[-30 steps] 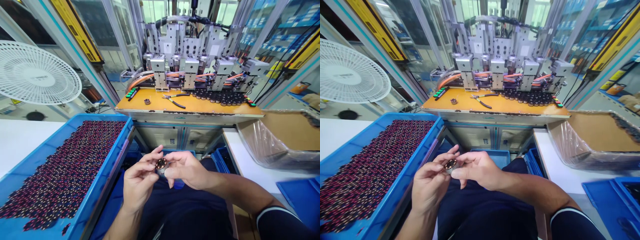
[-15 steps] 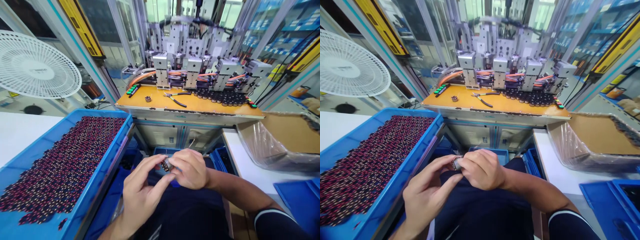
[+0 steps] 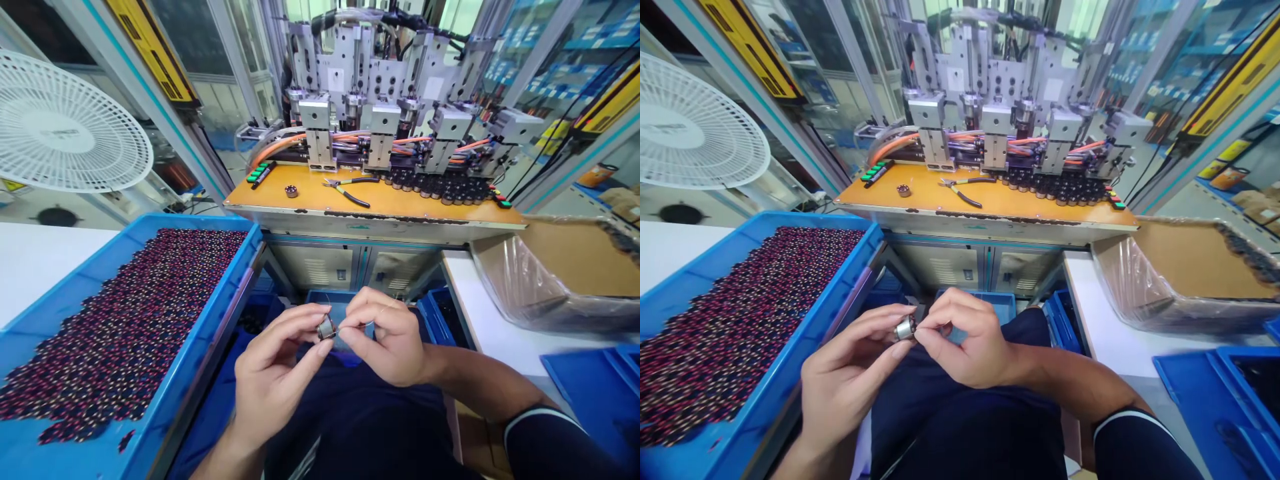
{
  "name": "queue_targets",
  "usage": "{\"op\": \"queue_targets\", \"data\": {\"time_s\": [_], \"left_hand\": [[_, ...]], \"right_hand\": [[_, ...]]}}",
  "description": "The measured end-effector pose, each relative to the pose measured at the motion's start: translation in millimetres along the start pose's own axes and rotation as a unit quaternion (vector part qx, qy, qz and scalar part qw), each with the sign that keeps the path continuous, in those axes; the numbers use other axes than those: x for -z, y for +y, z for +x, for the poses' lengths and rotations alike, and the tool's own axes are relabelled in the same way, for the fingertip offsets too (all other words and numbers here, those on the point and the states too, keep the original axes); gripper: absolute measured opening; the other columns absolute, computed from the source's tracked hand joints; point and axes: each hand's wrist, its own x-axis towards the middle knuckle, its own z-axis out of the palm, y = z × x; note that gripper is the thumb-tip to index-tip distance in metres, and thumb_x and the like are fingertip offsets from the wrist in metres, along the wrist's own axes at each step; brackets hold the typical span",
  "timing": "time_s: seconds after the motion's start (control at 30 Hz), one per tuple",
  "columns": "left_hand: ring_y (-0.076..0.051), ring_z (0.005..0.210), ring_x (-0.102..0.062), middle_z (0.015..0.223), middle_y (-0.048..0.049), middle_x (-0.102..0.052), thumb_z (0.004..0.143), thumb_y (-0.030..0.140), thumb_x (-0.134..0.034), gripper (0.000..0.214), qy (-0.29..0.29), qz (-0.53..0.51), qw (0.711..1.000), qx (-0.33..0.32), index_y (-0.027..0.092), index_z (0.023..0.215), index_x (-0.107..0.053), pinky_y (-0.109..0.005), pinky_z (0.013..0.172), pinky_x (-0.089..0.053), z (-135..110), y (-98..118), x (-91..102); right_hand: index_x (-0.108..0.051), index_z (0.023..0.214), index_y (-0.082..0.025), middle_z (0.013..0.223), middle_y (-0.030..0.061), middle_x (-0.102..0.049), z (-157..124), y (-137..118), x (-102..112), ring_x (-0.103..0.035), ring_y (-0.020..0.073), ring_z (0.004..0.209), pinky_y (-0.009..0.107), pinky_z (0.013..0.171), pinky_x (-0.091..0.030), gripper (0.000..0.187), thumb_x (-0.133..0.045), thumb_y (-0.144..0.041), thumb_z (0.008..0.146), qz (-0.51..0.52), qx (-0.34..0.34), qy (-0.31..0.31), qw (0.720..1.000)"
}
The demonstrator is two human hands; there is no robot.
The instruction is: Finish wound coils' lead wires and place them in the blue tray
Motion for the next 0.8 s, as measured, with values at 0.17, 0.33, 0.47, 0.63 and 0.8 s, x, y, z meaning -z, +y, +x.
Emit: {"op": "queue_targets", "data": {"time_s": [0.17, 0.33, 0.47, 0.63, 0.8], "left_hand": [[-0.014, 0.098, -0.073, 0.105, -0.0016, -0.076, 0.078, 0.000, -0.072, 0.034, 0.000, -0.039, 0.999, -0.002, 0.025, 0.102, -0.073, -0.021, 0.080, -0.062, 2.6, 0.7, -2.6], [-0.016, 0.103, -0.071, 0.111, -0.0038, -0.074, 0.080, -0.001, -0.070, 0.035, 0.022, 0.010, 1.000, -0.014, 0.023, 0.104, -0.071, -0.025, 0.082, -0.062, 0.7, -2.8, 8.1], [-0.017, 0.105, -0.070, 0.112, -0.0043, -0.073, 0.079, -0.002, -0.071, 0.036, 0.000, 0.082, 0.996, -0.045, 0.023, 0.105, -0.071, -0.029, 0.091, -0.060, -1.6, -2.4, 15.0], [-0.015, 0.101, -0.071, 0.111, -0.0032, -0.074, 0.078, 0.000, -0.073, 0.035, -0.029, 0.134, 0.987, -0.080, 0.022, 0.105, -0.071, -0.026, 0.093, -0.058, -1.5, 2.0, 14.6], [-0.014, 0.102, -0.072, 0.110, -0.0020, -0.075, 0.080, 0.001, -0.072, 0.030, -0.022, 0.125, 0.990, -0.065, 0.022, 0.102, -0.071, -0.024, 0.093, -0.058, -2.4, 4.8, 18.1]], "right_hand": [[-0.063, 0.078, -0.015, 0.071, 0.0007, -0.059, -4.7, -1.3, 1.5, -0.055, 0.0098, 0.064, 0.023, 0.059, -0.047, 0.010, -0.065, -0.009, 0.086, 0.047, -0.061, 0.010, 0.997], [-0.061, 0.076, -0.016, 0.072, 0.0001, -0.057, -3.2, 4.7, 29.9, -0.053, 0.0102, 0.064, 0.023, 0.057, -0.045, 0.014, -0.061, -0.010, 0.089, 0.036, -0.140, 0.017, 0.989], [-0.066, 0.101, -0.019, 0.089, 0.0051, -0.064, 20.7, 0.2, 52.2, -0.059, 0.0158, 0.081, 0.029, 0.070, -0.051, 0.011, -0.066, -0.017, 0.090, -0.217, 0.108, -0.040, 0.969], [-0.068, 0.096, -0.014, 0.092, 0.0080, -0.067, 49.4, -3.7, 45.4, -0.056, 0.0171, 0.075, 0.031, 0.064, -0.045, 0.023, -0.045, -0.015, 0.099, -0.340, 0.336, -0.254, 0.841], [-0.062, 0.082, -0.014, 0.081, 0.0069, -0.062, 45.3, 1.9, 30.2, -0.052, 0.0151, 0.074, 0.028, 0.068, -0.044, 0.028, -0.042, -0.019, 0.102, -0.212, 0.158, -0.316, 0.911]]}}
